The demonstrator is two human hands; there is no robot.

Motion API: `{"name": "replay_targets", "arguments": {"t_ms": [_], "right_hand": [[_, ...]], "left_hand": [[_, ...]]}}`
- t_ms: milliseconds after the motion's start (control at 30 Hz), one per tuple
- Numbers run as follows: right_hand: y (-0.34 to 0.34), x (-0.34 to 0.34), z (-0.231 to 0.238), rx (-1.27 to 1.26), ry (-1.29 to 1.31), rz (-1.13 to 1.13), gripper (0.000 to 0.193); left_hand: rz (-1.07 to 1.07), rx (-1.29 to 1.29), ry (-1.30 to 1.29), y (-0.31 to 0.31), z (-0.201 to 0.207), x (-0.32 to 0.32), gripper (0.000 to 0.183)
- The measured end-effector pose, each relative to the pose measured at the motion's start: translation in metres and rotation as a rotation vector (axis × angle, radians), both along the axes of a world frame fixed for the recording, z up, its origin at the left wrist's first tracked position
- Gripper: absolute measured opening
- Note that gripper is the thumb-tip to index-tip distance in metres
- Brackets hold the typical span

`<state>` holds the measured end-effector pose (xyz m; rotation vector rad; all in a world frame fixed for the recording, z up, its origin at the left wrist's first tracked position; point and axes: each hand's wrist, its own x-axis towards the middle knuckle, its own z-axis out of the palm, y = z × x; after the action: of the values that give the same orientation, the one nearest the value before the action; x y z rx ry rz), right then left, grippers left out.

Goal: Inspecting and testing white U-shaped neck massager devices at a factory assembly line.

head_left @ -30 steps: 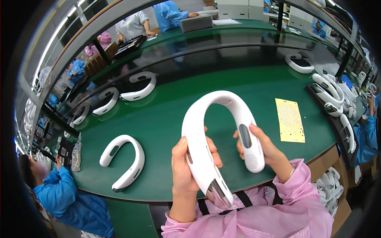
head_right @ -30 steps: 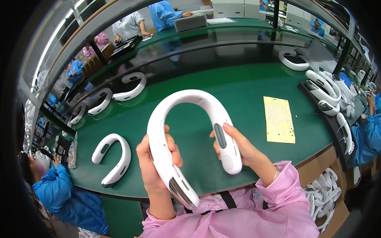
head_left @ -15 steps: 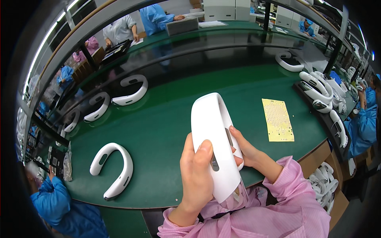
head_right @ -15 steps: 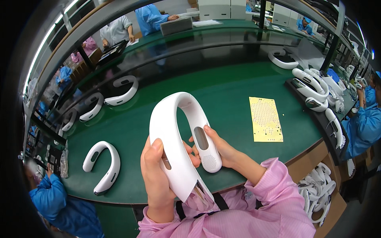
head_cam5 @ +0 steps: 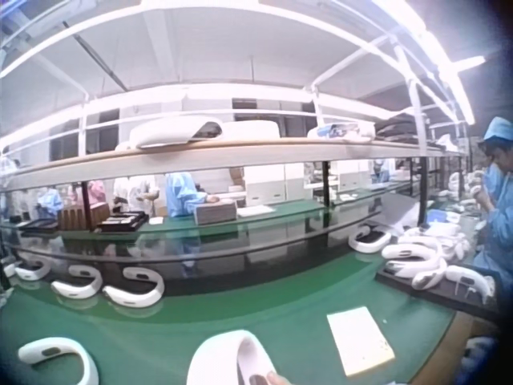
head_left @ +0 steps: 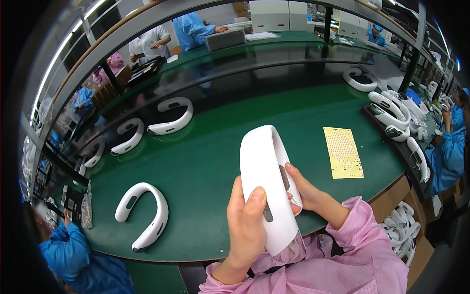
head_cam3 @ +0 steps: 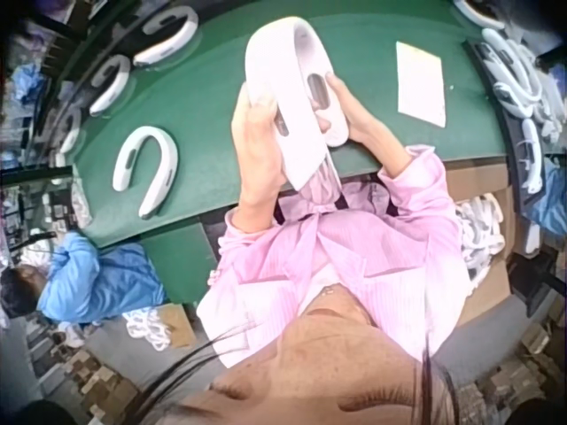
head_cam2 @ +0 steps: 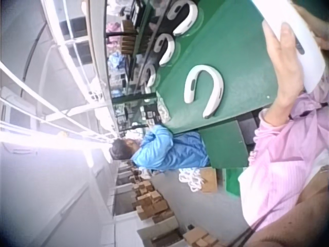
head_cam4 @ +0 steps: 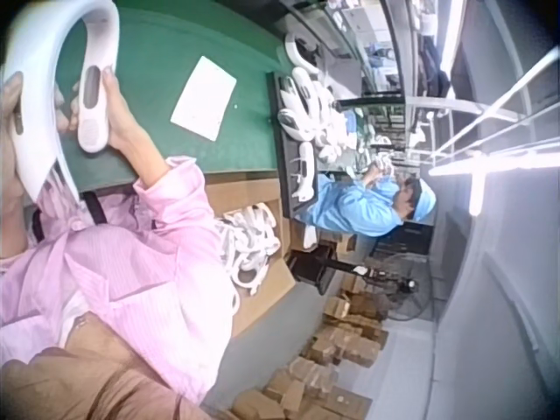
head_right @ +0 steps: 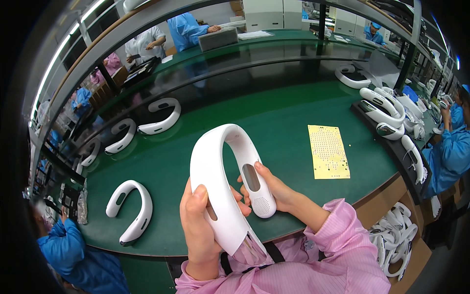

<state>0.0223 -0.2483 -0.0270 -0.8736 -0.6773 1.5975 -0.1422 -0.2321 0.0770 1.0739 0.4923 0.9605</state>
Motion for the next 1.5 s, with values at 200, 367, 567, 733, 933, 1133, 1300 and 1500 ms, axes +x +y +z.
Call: {"name": "replay_targets", "arguments": {"t_ms": [200,367,567,733,933,1133,1300,1500], "right_hand": [[0.001,-0.001,-0.003,0.001,-0.022,-0.058,0.058],[-0.015,0.022,0.01,0.104,-0.201,-0.311,0.05],[-0.051,0.006,0.082,0.548,-0.934,-0.202,0.063],[-0.06,-0.028,0.124,0.66,-1.033,0.112,0.065],[-0.044,-0.05,0.13,0.633,-1.035,0.02,0.058],[-0.021,-0.041,0.12,0.978,-1.481,-0.577,0.062],[-0.026,-0.002,0.091,0.994,-1.191,-0.43,0.02],[-0.036,-0.001,0.061,0.734,-0.806,-0.627,0.038]], "left_hand": [[-0.021,-0.006,-0.002,0.002,-0.003,-0.006,0.041],[-0.075,0.117,-0.138,0.025,-0.035,-0.019,0.046],[0.147,-0.036,-0.035,0.052,-0.102,-0.029,0.05],[-0.044,-0.295,-0.304,0.056,-0.134,-0.016,0.033],[-0.298,-0.25,-0.397,0.049,-0.131,-0.003,0.036],[-0.212,-0.53,-0.04,0.041,-0.112,-0.024,0.043],[-0.308,-0.203,-0.08,0.03,-0.089,-0.081,0.069],[-0.11,0.287,0.066,0.022,-0.065,-0.082,0.063]]}}
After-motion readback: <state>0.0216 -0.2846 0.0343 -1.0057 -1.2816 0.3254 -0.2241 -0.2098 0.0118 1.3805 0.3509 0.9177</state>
